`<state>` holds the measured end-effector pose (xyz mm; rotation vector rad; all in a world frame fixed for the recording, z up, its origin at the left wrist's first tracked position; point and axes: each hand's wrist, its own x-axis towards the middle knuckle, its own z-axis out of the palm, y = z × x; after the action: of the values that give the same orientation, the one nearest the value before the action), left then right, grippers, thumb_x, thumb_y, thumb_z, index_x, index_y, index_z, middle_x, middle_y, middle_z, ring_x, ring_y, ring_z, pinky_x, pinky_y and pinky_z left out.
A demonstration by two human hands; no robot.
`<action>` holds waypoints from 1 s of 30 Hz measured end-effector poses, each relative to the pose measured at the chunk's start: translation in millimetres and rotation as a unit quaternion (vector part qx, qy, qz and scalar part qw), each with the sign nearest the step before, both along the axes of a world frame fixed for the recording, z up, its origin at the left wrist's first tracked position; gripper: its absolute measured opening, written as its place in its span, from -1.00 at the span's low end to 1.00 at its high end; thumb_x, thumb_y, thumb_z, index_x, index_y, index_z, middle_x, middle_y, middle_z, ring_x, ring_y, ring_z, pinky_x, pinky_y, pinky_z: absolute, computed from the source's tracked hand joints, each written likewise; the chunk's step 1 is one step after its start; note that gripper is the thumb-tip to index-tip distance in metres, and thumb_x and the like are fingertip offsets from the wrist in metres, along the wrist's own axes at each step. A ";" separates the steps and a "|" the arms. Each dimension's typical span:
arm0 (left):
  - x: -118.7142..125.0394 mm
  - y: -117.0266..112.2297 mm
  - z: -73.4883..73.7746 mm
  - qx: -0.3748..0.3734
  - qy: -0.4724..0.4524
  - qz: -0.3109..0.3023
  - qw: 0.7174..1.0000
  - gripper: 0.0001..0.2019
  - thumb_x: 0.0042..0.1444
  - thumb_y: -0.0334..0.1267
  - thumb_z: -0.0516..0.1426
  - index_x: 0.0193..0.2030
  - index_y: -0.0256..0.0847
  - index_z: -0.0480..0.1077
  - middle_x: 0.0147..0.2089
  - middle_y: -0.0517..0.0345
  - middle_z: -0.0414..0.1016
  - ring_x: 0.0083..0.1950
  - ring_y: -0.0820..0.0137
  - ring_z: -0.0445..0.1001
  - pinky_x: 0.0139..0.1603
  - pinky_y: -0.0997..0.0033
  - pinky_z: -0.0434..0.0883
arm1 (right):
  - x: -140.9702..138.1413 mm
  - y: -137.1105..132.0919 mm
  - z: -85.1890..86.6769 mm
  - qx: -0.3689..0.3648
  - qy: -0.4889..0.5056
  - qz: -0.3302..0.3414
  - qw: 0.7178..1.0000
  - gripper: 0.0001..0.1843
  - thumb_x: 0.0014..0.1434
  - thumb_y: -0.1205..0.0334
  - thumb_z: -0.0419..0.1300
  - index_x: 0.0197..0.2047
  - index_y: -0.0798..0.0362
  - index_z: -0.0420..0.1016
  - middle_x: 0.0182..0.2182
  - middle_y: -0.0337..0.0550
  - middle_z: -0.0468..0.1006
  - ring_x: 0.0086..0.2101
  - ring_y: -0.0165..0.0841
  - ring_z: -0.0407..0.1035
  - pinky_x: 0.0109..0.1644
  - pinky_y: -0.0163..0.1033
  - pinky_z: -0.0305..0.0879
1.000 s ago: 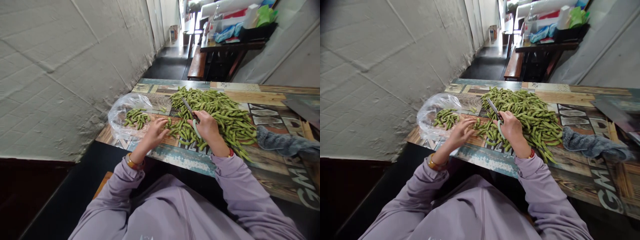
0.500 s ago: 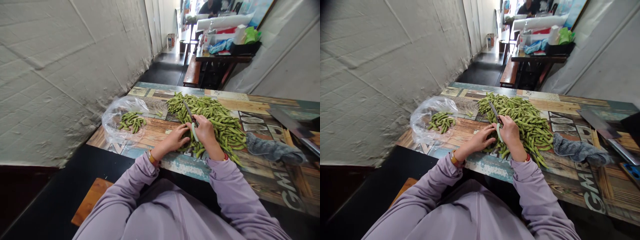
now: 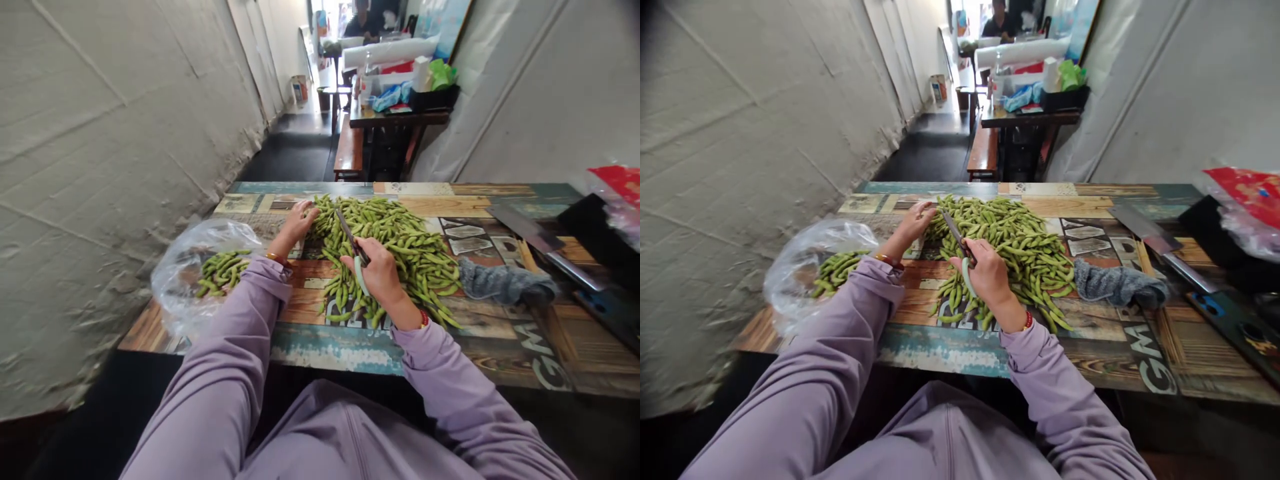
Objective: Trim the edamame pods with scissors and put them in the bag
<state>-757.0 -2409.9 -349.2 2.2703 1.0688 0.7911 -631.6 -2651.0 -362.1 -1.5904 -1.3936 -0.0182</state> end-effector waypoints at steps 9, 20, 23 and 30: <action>49.4 47.3 -18.4 -0.025 0.051 -0.082 0.995 -0.52 0.31 -0.11 -0.05 0.19 -0.35 0.43 0.32 -0.19 0.38 0.39 0.17 0.28 0.45 0.13 0.10 | 0.9 1.1 4.7 0.017 0.022 0.007 1.000 -0.65 0.26 0.07 0.23 0.04 0.07 0.52 -0.14 0.05 0.59 -0.13 -0.19 0.51 -0.01 -0.14 0.48; 94.0 -6.6 -33.1 -0.040 0.017 -0.156 0.987 -0.58 0.28 -0.09 0.06 0.14 -0.27 0.50 0.25 -0.07 0.48 0.33 0.17 0.37 0.40 0.22 0.20 | 5.1 -2.0 8.8 0.031 0.034 0.015 0.999 -0.66 0.25 0.11 0.25 0.04 0.09 0.51 -0.17 0.04 0.60 -0.17 -0.20 0.51 -0.03 -0.13 0.48; 103.1 -19.4 -35.4 -0.030 0.030 -0.176 0.984 -0.58 0.28 -0.10 0.06 0.17 -0.23 0.48 0.28 -0.05 0.45 0.35 0.18 0.35 0.42 0.21 0.18 | 7.2 -3.3 9.8 0.057 0.032 0.015 0.998 -0.66 0.25 0.08 0.25 0.02 0.09 0.52 -0.21 0.03 0.60 -0.17 -0.18 0.51 -0.03 -0.11 0.47; 88.1 -38.2 -21.1 -0.015 -0.012 -0.130 0.991 -0.62 0.29 -0.16 0.06 0.11 -0.34 0.48 0.24 -0.18 0.47 0.33 0.19 0.36 0.40 0.25 0.20 | 11.9 -2.8 9.1 0.089 0.038 0.004 0.995 -0.65 0.24 0.01 0.26 -0.02 0.06 0.54 -0.27 -0.01 0.59 -0.23 -0.17 0.49 -0.07 -0.06 0.46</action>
<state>-669.0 -2448.1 -370.4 2.3074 0.7463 0.6887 -619.7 -2653.8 -353.1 -1.4236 -1.3019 -0.0737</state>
